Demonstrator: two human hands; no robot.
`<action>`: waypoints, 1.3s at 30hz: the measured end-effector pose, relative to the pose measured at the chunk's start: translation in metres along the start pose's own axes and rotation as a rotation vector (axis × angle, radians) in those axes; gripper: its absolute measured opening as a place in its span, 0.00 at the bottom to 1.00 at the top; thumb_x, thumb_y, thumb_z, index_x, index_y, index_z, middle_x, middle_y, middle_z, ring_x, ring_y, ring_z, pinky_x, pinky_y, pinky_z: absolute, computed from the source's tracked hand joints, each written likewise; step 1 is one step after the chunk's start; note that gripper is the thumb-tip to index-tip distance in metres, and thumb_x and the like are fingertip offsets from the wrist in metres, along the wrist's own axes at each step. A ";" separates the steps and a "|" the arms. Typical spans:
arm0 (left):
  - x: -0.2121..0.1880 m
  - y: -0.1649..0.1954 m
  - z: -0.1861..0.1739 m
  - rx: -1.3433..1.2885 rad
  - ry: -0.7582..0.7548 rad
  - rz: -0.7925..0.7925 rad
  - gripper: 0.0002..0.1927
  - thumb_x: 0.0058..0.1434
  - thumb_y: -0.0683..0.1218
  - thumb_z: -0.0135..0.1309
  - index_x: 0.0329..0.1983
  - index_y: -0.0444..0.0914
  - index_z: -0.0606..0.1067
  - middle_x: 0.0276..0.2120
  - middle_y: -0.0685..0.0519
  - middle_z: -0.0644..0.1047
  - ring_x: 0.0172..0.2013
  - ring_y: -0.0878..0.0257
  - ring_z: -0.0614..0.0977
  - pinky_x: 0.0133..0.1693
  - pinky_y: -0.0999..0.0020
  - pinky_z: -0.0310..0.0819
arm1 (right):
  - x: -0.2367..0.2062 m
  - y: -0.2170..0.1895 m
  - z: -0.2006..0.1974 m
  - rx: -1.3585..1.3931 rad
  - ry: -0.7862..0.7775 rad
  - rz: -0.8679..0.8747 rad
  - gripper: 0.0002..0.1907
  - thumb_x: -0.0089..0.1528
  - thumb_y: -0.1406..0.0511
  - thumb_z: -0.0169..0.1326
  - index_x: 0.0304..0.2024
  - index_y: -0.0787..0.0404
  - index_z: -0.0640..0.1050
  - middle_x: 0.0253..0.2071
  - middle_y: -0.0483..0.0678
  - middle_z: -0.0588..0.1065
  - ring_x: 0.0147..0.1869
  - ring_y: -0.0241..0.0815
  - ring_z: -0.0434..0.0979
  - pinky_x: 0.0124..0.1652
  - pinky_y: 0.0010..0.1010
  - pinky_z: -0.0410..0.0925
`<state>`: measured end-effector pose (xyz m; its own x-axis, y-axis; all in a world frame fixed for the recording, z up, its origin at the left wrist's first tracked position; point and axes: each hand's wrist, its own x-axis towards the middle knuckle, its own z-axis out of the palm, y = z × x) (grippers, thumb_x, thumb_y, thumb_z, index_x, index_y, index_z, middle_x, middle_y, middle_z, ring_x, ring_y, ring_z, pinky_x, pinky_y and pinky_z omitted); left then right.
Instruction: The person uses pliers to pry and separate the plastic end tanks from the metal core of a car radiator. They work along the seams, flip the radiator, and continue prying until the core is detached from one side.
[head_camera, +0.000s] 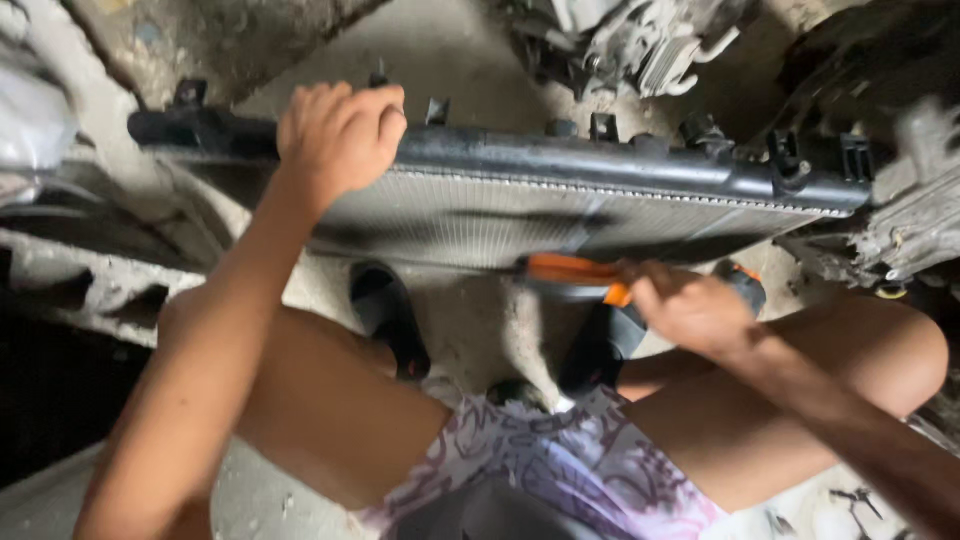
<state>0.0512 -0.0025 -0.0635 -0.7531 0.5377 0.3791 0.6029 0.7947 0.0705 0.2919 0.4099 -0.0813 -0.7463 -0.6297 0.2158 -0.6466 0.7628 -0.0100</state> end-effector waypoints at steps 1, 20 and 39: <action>0.000 0.000 -0.001 0.003 -0.038 0.021 0.08 0.72 0.52 0.53 0.42 0.50 0.82 0.28 0.48 0.78 0.34 0.48 0.80 0.42 0.50 0.72 | -0.003 -0.014 0.010 -0.017 -0.225 0.010 0.19 0.61 0.68 0.47 0.55 0.65 0.70 0.31 0.52 0.76 0.27 0.51 0.80 0.23 0.40 0.72; 0.010 0.017 -0.019 -0.043 -0.269 -0.122 0.12 0.71 0.55 0.49 0.43 0.48 0.81 0.32 0.39 0.80 0.36 0.37 0.80 0.41 0.42 0.72 | 0.048 -0.107 0.187 0.344 -0.828 0.546 0.19 0.63 0.62 0.54 0.57 0.49 0.77 0.56 0.49 0.75 0.61 0.51 0.74 0.52 0.48 0.71; 0.010 0.051 -0.045 -0.154 -0.206 -0.188 0.33 0.68 0.57 0.54 0.73 0.41 0.64 0.43 0.35 0.80 0.43 0.35 0.81 0.44 0.45 0.75 | 0.088 0.112 -0.100 0.527 -0.428 0.751 0.47 0.56 0.35 0.54 0.64 0.60 0.68 0.64 0.60 0.68 0.66 0.60 0.68 0.59 0.48 0.65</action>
<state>0.0862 0.0303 -0.0143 -0.8829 0.4441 0.1523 0.4694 0.8417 0.2667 0.1698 0.4548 0.0341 -0.9159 -0.0923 -0.3907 0.1033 0.8863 -0.4515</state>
